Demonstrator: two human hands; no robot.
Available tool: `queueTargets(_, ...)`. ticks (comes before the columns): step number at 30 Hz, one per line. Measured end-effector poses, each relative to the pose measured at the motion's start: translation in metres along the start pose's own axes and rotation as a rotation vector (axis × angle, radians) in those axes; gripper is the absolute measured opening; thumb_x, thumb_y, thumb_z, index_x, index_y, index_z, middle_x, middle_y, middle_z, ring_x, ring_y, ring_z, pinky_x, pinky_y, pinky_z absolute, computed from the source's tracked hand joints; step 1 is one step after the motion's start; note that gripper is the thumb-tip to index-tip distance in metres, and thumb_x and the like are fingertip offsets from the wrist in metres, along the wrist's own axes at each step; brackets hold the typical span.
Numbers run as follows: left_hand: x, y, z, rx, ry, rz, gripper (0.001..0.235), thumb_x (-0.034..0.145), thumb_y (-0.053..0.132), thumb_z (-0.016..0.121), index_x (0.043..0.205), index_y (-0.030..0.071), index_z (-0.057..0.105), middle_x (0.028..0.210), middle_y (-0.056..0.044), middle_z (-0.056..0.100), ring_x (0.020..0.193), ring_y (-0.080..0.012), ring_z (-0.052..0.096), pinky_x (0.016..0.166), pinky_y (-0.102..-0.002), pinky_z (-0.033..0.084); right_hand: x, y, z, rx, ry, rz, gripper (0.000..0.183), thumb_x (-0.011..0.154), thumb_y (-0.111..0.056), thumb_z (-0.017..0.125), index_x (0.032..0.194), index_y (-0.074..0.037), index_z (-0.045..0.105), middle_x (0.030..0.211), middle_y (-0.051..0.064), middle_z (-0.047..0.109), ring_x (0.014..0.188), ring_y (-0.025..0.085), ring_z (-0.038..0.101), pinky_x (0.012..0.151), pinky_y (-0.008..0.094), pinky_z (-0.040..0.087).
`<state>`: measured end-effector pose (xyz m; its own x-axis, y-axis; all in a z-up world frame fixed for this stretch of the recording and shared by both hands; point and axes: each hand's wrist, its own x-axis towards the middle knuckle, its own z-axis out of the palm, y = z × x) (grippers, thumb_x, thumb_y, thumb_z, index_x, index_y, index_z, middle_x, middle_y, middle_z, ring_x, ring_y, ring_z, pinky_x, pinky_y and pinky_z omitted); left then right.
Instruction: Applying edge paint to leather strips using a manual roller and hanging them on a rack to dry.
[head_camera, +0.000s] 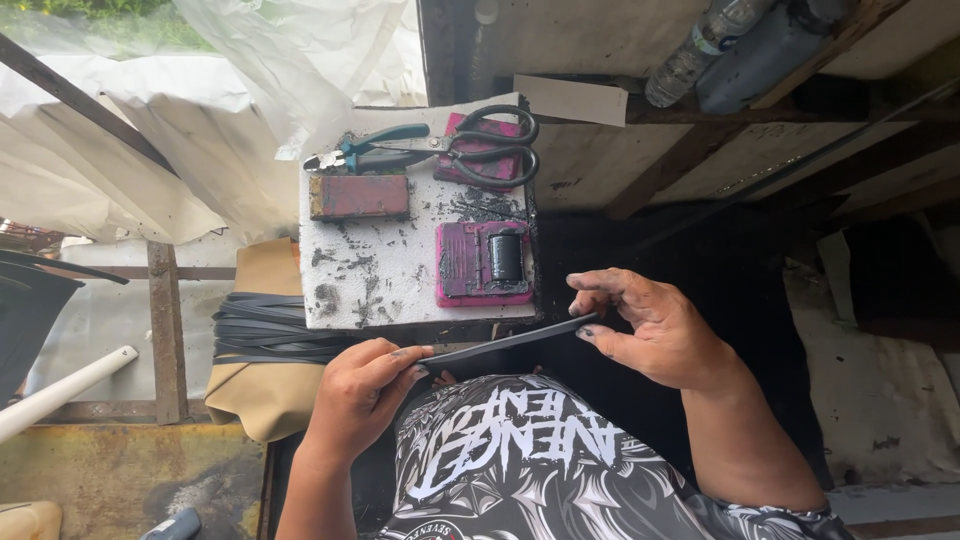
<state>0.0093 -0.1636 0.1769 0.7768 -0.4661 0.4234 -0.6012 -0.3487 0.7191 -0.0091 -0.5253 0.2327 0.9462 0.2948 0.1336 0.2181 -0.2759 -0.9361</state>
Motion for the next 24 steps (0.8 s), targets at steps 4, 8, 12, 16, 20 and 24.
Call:
queueTargets(4,0.001,-0.001,-0.015,0.097,0.010,-0.016,0.021,0.095,0.014,0.070,0.115,0.012,0.075,0.079,-0.001,0.064,0.067,-0.0169,0.060,0.062,-0.031,0.049,0.017,-0.012,0.012,-0.143,-0.013,-0.143,0.048,0.084,0.010,0.073,0.129,-0.005,0.065,0.101,0.007,0.072,0.095,0.016,0.071,0.090,0.025,0.061)
queueTargets(8,0.006,-0.002,-0.046,0.205,0.061,0.006,0.024,0.091,0.014,0.077,0.114,0.007,0.074,0.095,-0.007,0.075,0.080,-0.0195,0.072,0.072,-0.033,0.057,0.037,-0.020,0.023,-0.304,-0.006,-0.363,0.028,0.081,0.012,0.078,0.105,0.000,0.073,0.091,0.008,0.074,0.084,0.022,0.070,0.078,0.027,0.061)
queueTargets(12,0.023,0.007,-0.081,0.344,0.151,-0.017,0.022,0.084,0.016,0.081,0.106,0.015,0.080,0.084,-0.004,0.074,0.070,-0.0288,0.071,0.065,-0.039,0.055,0.056,-0.037,0.028,-0.215,0.060,-0.219,0.021,0.079,0.012,0.072,0.096,0.002,0.079,0.077,0.013,0.076,0.073,0.023,0.073,0.063,0.031,0.058)
queueTargets(16,0.048,0.019,-0.107,0.432,0.163,0.103,0.020,0.083,0.014,0.084,0.103,0.013,0.081,0.088,-0.008,0.074,0.071,-0.0301,0.070,0.069,-0.040,0.055,0.068,-0.036,0.028,-0.065,0.034,-0.039,0.027,0.082,0.008,0.073,0.107,0.001,0.078,0.079,0.015,0.076,0.076,0.020,0.069,0.068,0.033,0.058)
queueTargets(20,0.062,0.009,-0.122,0.486,0.110,0.079,0.012,0.089,0.017,0.081,0.101,0.015,0.082,0.089,-0.006,0.074,0.073,-0.0301,0.070,0.072,-0.041,0.053,0.078,-0.017,0.025,0.134,0.018,0.065,0.022,0.083,0.006,0.075,0.105,0.004,0.078,0.085,0.020,0.079,0.078,0.020,0.072,0.070,0.034,0.061)
queueTargets(24,0.078,0.007,-0.128,0.470,0.076,0.055,0.009,0.092,0.016,0.077,0.100,0.014,0.082,0.085,-0.008,0.075,0.072,-0.0302,0.070,0.073,-0.041,0.053,0.081,-0.012,0.026,0.299,0.056,0.124,0.023,0.084,0.002,0.077,0.106,0.008,0.076,0.085,0.023,0.079,0.078,0.019,0.073,0.072,0.033,0.063)
